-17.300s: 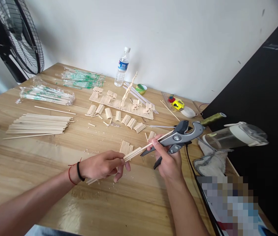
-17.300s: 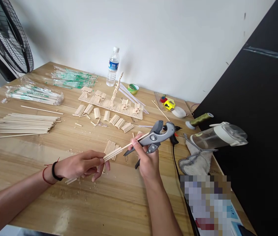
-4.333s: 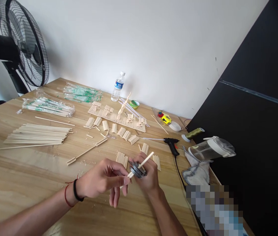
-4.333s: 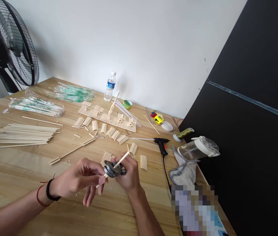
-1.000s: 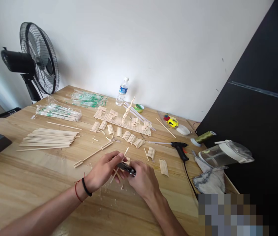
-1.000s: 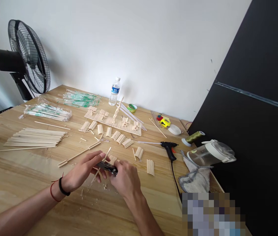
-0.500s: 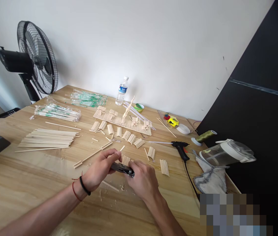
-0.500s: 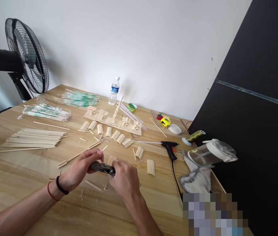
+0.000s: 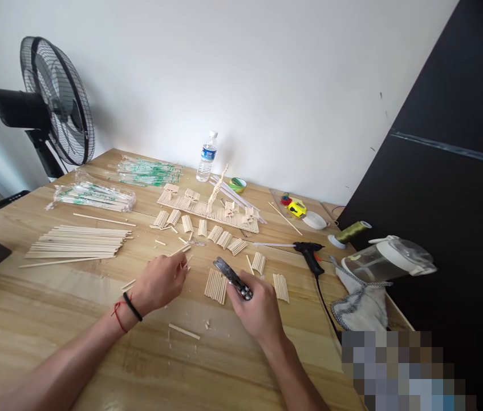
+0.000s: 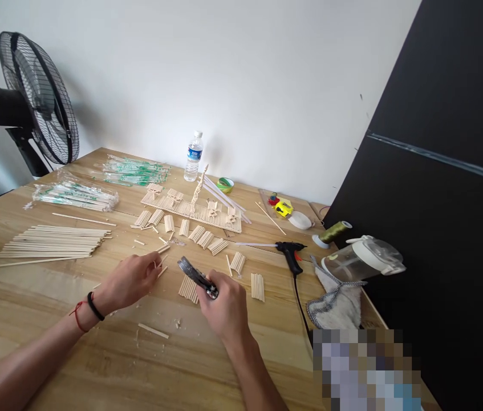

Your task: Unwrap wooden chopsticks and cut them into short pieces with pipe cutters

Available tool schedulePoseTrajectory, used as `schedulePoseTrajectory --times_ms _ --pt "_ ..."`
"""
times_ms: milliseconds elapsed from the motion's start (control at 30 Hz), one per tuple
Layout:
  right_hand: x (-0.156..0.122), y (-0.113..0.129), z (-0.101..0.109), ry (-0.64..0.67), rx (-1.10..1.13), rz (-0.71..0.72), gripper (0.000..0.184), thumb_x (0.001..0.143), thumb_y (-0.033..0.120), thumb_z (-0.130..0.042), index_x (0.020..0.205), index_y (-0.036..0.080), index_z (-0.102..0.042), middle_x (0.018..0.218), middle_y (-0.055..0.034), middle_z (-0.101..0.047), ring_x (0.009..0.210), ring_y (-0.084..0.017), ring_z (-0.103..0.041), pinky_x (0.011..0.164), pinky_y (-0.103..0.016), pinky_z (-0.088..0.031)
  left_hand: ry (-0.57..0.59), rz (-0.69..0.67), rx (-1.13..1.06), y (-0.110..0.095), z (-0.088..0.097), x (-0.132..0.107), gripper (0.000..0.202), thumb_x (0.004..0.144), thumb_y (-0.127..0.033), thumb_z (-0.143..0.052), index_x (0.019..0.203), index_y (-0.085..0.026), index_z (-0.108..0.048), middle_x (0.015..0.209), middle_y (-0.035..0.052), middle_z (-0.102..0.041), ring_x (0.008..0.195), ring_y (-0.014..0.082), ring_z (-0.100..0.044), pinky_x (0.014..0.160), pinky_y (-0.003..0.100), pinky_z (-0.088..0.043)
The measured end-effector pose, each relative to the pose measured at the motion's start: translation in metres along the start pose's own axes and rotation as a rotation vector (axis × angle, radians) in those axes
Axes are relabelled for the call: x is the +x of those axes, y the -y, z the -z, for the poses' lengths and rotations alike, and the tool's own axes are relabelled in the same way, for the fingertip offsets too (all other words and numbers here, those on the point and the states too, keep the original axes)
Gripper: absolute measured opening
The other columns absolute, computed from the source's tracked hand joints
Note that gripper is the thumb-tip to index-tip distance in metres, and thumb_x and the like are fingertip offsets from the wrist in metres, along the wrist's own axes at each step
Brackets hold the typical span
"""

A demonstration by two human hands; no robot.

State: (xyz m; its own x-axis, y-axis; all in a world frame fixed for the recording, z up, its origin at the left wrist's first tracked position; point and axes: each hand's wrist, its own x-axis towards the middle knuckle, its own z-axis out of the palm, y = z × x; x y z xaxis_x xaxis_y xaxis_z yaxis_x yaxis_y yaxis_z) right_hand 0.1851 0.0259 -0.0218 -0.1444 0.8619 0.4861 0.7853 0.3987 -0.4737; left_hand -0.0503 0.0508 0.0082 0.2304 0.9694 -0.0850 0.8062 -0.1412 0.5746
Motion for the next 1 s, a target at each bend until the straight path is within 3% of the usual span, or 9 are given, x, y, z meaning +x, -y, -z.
schedulePoseTrajectory --times_ms 67,133,300,533,667,833,1000 --pt "0.0 0.0 -0.001 0.003 0.01 -0.002 0.024 0.087 0.026 -0.057 0.064 0.023 -0.05 0.056 0.0016 -0.058 0.05 -0.015 -0.052 0.055 -0.026 -0.035 -0.008 0.055 0.238 0.001 -0.004 0.0 0.02 0.098 -0.027 -0.052 0.084 -0.019 -0.064 0.079 0.0092 -0.073 0.074 0.0264 -0.068 0.065 0.032 -0.04" --pt "0.0 0.0 -0.002 0.01 0.017 -0.002 0.024 0.087 0.026 -0.057 0.064 0.024 -0.049 0.055 0.0016 -0.058 0.05 -0.015 -0.051 0.054 -0.026 -0.034 0.013 0.039 0.339 0.001 -0.007 -0.001 0.02 0.098 -0.03 -0.055 0.085 -0.019 -0.065 0.089 0.0108 -0.074 0.086 0.0297 -0.07 0.07 0.034 -0.045" --pt "0.001 0.0 -0.002 0.018 0.03 -0.013 0.023 0.086 0.026 -0.057 0.064 0.023 -0.049 0.056 0.0011 -0.058 0.052 -0.016 -0.053 0.056 -0.026 -0.035 0.04 -0.043 0.411 -0.001 -0.012 -0.003 0.01 0.098 -0.022 -0.056 0.094 -0.017 -0.064 0.105 0.0126 -0.071 0.1 0.0295 -0.069 0.081 0.037 -0.051" --pt "0.0 0.0 -0.001 0.019 0.107 -0.048 0.025 0.087 0.028 -0.059 0.065 0.022 -0.049 0.056 0.0031 -0.051 0.052 -0.014 -0.047 0.056 -0.026 -0.033 0.032 -0.087 0.413 0.003 -0.022 -0.002 0.015 0.097 -0.01 -0.045 0.098 -0.014 -0.059 0.106 0.0171 -0.068 0.099 0.0317 -0.067 0.081 0.041 -0.05" --pt "0.002 0.009 0.004 0.046 0.335 -0.154 0.025 0.091 0.034 -0.062 0.071 0.02 -0.058 0.057 0.0045 -0.048 0.051 -0.012 -0.043 0.053 -0.025 -0.034 -0.01 -0.121 0.033 0.004 -0.018 -0.002 0.015 0.101 -0.018 -0.043 0.09 -0.018 -0.054 0.091 0.0096 -0.066 0.083 0.024 -0.062 0.075 0.036 -0.047" --pt "0.005 0.02 0.009 0.184 0.67 -0.338 0.032 0.091 0.046 -0.066 0.096 0.016 -0.077 0.054 0.0058 -0.046 0.049 -0.012 -0.04 0.051 -0.026 -0.035 0.164 -0.194 -0.632 -0.013 -0.019 -0.012 0.031 0.104 -0.045 -0.045 0.087 -0.02 -0.052 0.073 -0.0008 -0.058 0.063 0.0142 -0.05 0.062 0.027 -0.042" --pt "0.004 0.021 0.01 0.213 0.759 -0.339 0.032 0.09 0.047 -0.069 0.08 0.017 -0.076 0.059 0.0016 -0.056 0.056 -0.014 -0.049 0.055 -0.027 -0.04 0.191 -0.148 -0.867 -0.025 -0.037 -0.02 0.042 0.099 -0.058 -0.053 0.087 -0.017 -0.057 0.067 -0.0027 -0.056 0.057 0.0105 -0.048 0.055 0.023 -0.039"
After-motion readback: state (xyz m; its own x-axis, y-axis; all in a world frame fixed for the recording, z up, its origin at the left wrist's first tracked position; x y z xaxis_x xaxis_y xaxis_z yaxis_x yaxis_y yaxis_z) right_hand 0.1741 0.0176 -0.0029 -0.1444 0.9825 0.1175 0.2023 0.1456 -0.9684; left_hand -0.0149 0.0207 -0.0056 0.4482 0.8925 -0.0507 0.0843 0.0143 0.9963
